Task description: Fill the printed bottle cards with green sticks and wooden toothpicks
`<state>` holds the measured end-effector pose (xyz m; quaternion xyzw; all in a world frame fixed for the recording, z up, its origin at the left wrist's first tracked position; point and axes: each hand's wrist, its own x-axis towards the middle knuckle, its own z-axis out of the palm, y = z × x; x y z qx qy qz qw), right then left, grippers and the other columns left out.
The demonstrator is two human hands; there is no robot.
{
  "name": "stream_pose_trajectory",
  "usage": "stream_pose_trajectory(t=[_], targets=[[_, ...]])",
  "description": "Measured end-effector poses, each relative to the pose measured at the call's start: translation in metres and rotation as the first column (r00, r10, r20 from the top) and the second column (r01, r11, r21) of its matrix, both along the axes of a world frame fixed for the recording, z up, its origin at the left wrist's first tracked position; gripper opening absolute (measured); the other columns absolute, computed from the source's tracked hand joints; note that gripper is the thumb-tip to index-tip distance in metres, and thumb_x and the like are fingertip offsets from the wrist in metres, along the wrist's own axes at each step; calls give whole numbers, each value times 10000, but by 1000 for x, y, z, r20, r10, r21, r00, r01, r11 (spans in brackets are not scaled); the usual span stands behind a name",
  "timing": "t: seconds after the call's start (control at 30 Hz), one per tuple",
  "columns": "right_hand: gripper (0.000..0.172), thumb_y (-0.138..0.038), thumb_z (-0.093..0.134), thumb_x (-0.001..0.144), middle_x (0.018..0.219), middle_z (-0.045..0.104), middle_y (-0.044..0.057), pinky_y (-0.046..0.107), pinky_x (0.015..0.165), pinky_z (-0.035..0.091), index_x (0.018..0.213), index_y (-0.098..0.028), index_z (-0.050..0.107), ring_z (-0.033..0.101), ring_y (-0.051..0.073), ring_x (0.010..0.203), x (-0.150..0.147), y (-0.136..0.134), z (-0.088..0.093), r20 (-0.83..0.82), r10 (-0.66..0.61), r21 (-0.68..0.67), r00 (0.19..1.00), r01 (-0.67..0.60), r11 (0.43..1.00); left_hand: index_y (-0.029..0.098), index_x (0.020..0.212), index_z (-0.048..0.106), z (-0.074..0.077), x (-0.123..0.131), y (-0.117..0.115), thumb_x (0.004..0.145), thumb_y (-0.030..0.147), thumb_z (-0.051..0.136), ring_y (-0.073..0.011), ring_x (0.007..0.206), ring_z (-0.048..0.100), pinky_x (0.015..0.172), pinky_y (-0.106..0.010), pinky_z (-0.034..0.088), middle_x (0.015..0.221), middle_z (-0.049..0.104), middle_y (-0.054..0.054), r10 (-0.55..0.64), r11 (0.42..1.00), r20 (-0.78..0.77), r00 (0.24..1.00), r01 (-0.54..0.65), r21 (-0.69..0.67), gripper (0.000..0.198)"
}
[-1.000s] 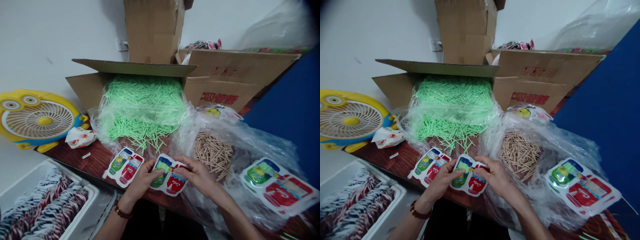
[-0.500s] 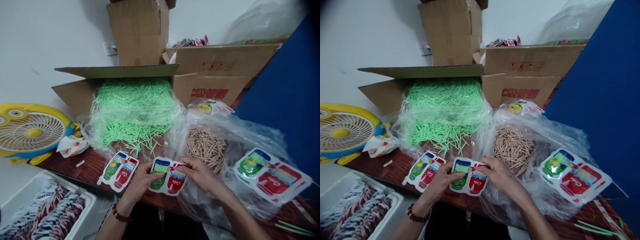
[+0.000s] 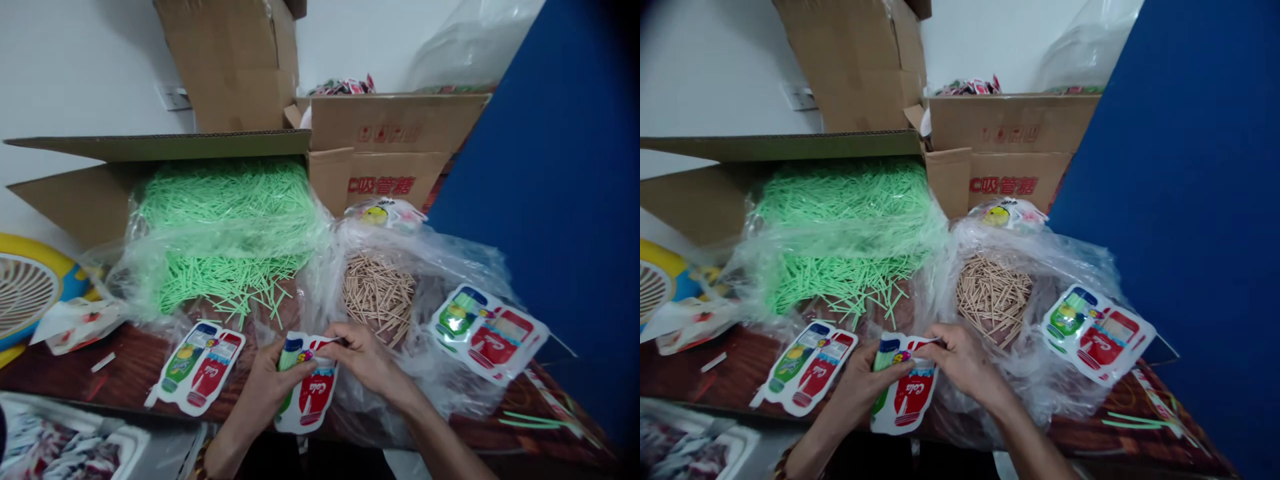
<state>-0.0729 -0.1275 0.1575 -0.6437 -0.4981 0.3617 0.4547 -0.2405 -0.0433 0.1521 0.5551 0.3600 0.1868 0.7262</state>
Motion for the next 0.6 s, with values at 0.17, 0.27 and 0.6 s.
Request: stream_pose_trajectory(t=[0.17, 0.27, 0.6], targets=[[268, -360, 621, 827, 551, 525, -51, 193, 505, 303, 645, -164, 628, 460, 86, 535, 5, -8, -9, 90, 3, 3, 996, -3, 1000, 159, 743, 689, -11, 3, 2, 701, 291, 741, -147, 597, 573, 565, -221, 463, 673, 676, -14, -82, 988, -47, 996, 87, 126, 148], [343, -431, 598, 838, 531, 486, -55, 194, 496, 300, 621, -166, 604, 431, 84, 522, 8, -13, -11, 94, 3, -4, 996, -2, 1000, 160, 739, 705, -13, 10, 0, 709, 278, 720, -140, 601, 547, 566, -215, 452, 665, 654, -4, -121, 973, -63, 991, 131, 188, 122], [276, -384, 478, 903, 778, 659, 24, 261, 680, 430, 825, -190, 658, 598, 164, 741, 86, -25, -13, 468, -283, -12, 837, 326, 945, 146, 646, 656, -14, 3, -1, 648, 363, 772, -134, 516, 550, 493, -212, 441, 581, 634, 2, -92, 996, -108, 990, 91, -17, 247]])
